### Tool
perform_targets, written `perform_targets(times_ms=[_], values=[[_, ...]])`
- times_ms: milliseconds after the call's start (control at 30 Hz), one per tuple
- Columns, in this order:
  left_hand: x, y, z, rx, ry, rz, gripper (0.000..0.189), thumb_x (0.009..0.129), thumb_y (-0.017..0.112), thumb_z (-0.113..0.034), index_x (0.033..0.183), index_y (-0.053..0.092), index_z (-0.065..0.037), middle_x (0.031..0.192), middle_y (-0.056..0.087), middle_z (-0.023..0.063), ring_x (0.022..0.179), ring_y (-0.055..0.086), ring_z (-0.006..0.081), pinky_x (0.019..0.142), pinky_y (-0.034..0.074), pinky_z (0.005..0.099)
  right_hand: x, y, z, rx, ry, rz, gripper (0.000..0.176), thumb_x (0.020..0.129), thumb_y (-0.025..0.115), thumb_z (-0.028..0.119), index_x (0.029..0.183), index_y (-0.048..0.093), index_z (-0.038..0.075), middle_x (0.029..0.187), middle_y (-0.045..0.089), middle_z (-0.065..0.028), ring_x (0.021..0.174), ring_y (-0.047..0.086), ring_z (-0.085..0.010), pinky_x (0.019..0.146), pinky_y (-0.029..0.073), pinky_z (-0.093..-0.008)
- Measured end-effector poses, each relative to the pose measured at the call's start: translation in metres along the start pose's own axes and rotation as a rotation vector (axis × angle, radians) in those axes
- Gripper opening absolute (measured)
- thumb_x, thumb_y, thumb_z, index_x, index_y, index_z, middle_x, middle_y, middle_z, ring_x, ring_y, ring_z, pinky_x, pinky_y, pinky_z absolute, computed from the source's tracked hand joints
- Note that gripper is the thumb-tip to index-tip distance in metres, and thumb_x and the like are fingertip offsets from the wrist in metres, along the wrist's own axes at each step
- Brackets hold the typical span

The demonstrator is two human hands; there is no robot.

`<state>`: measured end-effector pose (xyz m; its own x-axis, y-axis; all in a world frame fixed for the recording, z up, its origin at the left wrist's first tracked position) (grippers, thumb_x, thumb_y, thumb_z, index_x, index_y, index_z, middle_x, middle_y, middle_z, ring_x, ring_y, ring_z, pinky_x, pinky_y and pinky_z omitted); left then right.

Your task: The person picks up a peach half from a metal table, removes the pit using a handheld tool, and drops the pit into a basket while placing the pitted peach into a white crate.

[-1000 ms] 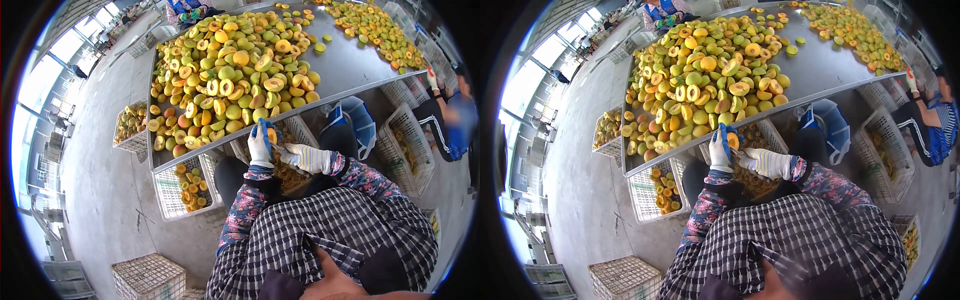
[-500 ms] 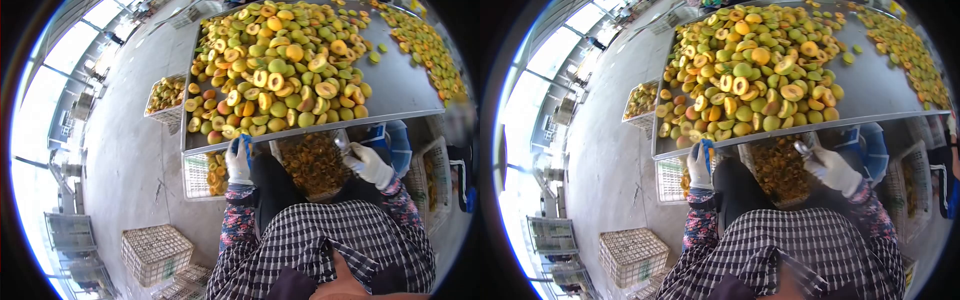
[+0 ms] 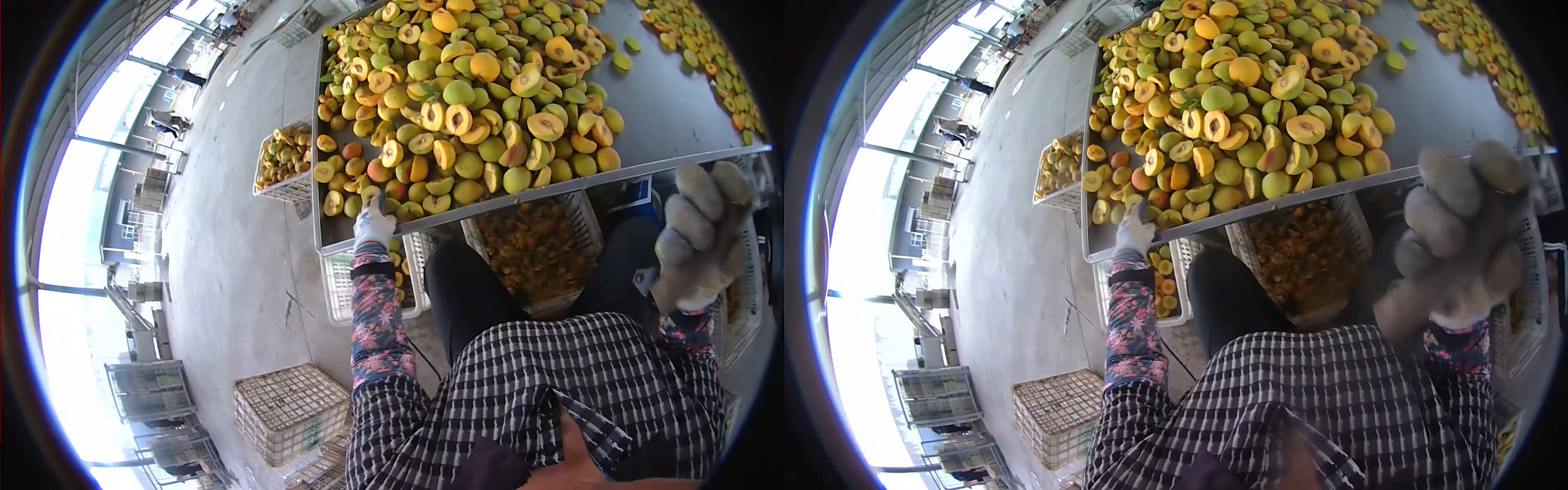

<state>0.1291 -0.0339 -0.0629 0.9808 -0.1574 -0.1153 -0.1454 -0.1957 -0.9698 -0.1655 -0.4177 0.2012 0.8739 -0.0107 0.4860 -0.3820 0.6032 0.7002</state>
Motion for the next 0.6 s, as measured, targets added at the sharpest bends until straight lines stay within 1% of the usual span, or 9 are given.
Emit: perform_targets(times_ms=[100,167,233,267,333,400,433,533,600], values=[[0.009,0.002,-0.002,0.036,-0.115,0.119,0.069,0.078,0.069,-0.029,0.142,0.048,-0.013,0.133,0.057,0.0196,0.122,0.057,0.0347,0.103,0.046,0.0410,0.010,0.015,0.011,0.107,0.083,0.221,0.013,0.103,0.045,0.025,0.112,0.049,0.016,0.102,0.037,-0.0041,0.080,0.039,-0.0142,0.071,0.042,-0.0343],[0.009,0.004,0.009,0.003,-0.130,0.157,0.066,0.078,0.071,-0.032,0.138,0.052,-0.012,0.129,0.060,0.0198,0.121,0.057,0.0340,0.102,0.046,0.0405,0.012,0.016,0.001,0.152,0.079,0.359,0.018,0.100,0.050,0.023,0.117,0.052,0.019,0.103,0.042,-0.0041,0.081,0.043,-0.0151,0.071,0.044,-0.0351],[0.005,0.009,0.020,-0.086,-0.179,0.161,0.063,0.077,0.076,-0.034,0.132,0.057,-0.010,0.126,0.062,0.0197,0.119,0.059,0.0333,0.101,0.046,0.0400,0.018,0.010,-0.018,0.218,0.019,0.540,0.031,0.093,0.064,0.019,0.122,0.057,0.026,0.095,0.045,-0.0020,0.081,0.047,-0.0171,0.071,0.050,-0.0350],[0.001,0.005,0.019,-0.141,-0.154,0.128,0.062,0.075,0.079,-0.032,0.128,0.059,-0.009,0.124,0.063,0.0187,0.116,0.060,0.0334,0.099,0.047,0.0397,0.023,0.014,-0.018,0.262,0.026,0.595,0.038,0.090,0.069,0.017,0.124,0.057,0.028,0.094,0.045,-0.0008,0.082,0.048,-0.0170,0.072,0.051,-0.0344],[-0.013,-0.007,0.020,-0.276,-0.240,-0.119,0.060,0.073,0.082,-0.029,0.123,0.060,-0.004,0.117,0.065,0.0179,0.111,0.062,0.0335,0.099,0.047,0.0396,0.031,0.021,-0.019,0.347,0.048,0.707,0.051,0.083,0.078,0.014,0.127,0.059,0.032,0.092,0.044,0.0016,0.084,0.048,-0.0168,0.075,0.053,-0.0334],[-0.003,0.016,0.057,-0.624,-0.220,-0.385,0.055,0.075,0.082,-0.023,0.120,0.057,-0.001,0.115,0.064,0.0168,0.109,0.063,0.0308,0.094,0.049,0.0373,0.028,0.029,0.000,0.319,0.100,0.648,0.050,0.083,0.077,0.014,0.126,0.060,0.031,0.092,0.045,0.0015,0.083,0.048,-0.0162,0.075,0.053,-0.0325],[-0.006,0.015,0.049,-1.136,-0.128,-0.328,0.044,0.083,0.073,-0.010,0.122,0.053,-0.001,0.119,0.060,0.0167,0.110,0.062,0.0304,0.093,0.053,0.0388,0.027,0.031,0.000,0.310,0.096,0.648,0.048,0.084,0.077,0.014,0.126,0.059,0.030,0.092,0.045,0.0011,0.083,0.049,-0.0164,0.075,0.053,-0.0324],[-0.030,-0.003,0.022,-1.932,-0.125,-0.316,0.038,0.087,0.060,0.006,0.124,0.052,0.000,0.112,0.062,0.0133,0.112,0.061,0.0328,0.100,0.054,0.0439,0.018,0.032,0.003,0.306,0.087,0.647,0.045,0.085,0.075,0.015,0.125,0.059,0.028,0.092,0.047,0.0000,0.081,0.050,-0.0168,0.073,0.053,-0.0321],[-0.036,-0.006,0.004,-2.084,-0.068,-0.211,0.041,0.086,0.055,0.008,0.126,0.051,0.001,0.116,0.062,0.0153,0.115,0.060,0.0342,0.101,0.054,0.0439,0.012,0.030,0.003,0.291,0.075,0.628,0.043,0.086,0.074,0.016,0.124,0.059,0.026,0.092,0.048,-0.0008,0.080,0.051,-0.0171,0.072,0.053,-0.0319]])
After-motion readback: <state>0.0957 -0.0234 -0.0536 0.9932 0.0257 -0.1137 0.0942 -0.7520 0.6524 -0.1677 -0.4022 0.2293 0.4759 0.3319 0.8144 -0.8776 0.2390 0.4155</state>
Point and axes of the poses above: each hand's wrist, its own x-axis towards the middle knuckle, its own y-axis out of the palm, z = x × y, the point moved 6 cm from there along x, towards the middle knuckle
